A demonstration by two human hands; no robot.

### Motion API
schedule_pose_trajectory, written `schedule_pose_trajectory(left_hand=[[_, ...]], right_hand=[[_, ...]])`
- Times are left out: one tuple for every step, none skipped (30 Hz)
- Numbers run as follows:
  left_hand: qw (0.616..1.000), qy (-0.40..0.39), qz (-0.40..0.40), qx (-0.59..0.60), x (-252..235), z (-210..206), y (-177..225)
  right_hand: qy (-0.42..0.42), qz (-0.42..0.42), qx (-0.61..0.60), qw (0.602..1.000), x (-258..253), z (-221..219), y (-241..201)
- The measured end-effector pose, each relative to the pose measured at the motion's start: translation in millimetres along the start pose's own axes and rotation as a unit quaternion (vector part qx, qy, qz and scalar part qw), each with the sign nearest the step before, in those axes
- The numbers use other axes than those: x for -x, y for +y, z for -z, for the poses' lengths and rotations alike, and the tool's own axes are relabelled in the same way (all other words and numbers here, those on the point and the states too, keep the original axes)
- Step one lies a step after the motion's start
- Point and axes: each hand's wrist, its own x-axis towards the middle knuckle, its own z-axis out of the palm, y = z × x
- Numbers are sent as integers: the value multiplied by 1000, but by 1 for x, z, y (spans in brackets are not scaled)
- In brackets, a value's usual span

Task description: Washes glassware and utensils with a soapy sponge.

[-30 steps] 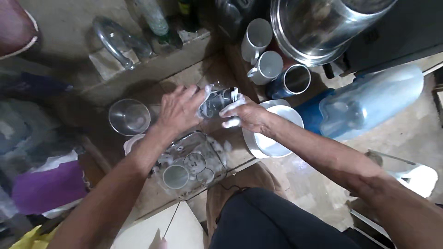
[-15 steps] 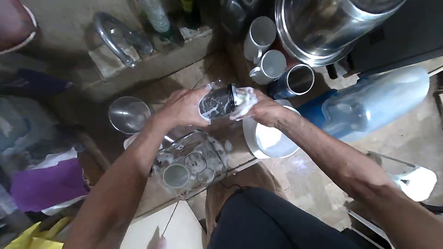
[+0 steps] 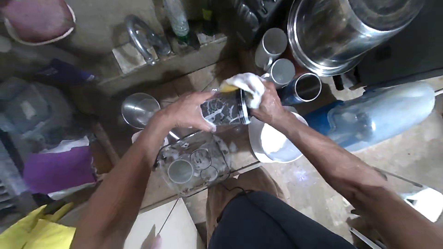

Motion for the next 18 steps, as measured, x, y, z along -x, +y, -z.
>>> schedule_pose_trajectory(left_hand=[[996, 58, -8, -73, 1, -2, 1], [981, 125, -22, -148, 2, -6, -2], [959, 188, -39, -209, 4, -12, -5], [937, 237, -44, -251, 6, -20, -8], [922, 272, -42, -274, 8, -24, -10], [915, 290, -40, -278, 10, -27, -13], [919, 289, -38, -266, 11, -28, -14], [930, 273, -39, -243, 14, -26, -13], [942, 255, -48, -212, 15, -22, -9], [952, 238, -62, -181, 14, -19, -3], [959, 226, -79, -151, 9, -15, 4], [965, 212, -91, -123, 3, -13, 11], [968, 206, -98, -103, -3, -13, 15], [967, 217, -105, -82, -10, -14, 14], [964, 240, -105, -49, -16, -18, 10], [958, 268, -98, -4, -23, -22, 4], [949, 298, -83, 50, -30, -29, 0], [938, 325, -65, 101, -36, -36, -4]], right_hand=[[-8, -93, -17, 995, 0, -7, -3], [-31, -206, -61, 976, -1, -14, -5], [-57, -322, -137, 935, -1, -21, -7], [-74, -419, -225, 877, 0, -28, -10], [-81, -481, -301, 819, -1, -33, -11], [-82, -507, -349, 784, -4, -33, -13], [-83, -507, -366, 776, -7, -30, -13], [-82, -488, -369, 787, -10, -26, -13], [-86, -458, -358, 809, -13, -23, -13], [-97, -418, -332, 840, -17, -21, -12], [-113, -376, -291, 872, -24, -19, -11], [-124, -337, -244, 901, -32, -18, -11], [-128, -309, -200, 921, -38, -18, -11], [-122, -297, -168, 932, -42, -19, -9], [-108, -298, -146, 937, -45, -20, -8], [-85, -305, -130, 940, -46, -22, -5], [-51, -314, -125, 940, -44, -24, -5], [-3, -323, -132, 937, -39, -29, -6]])
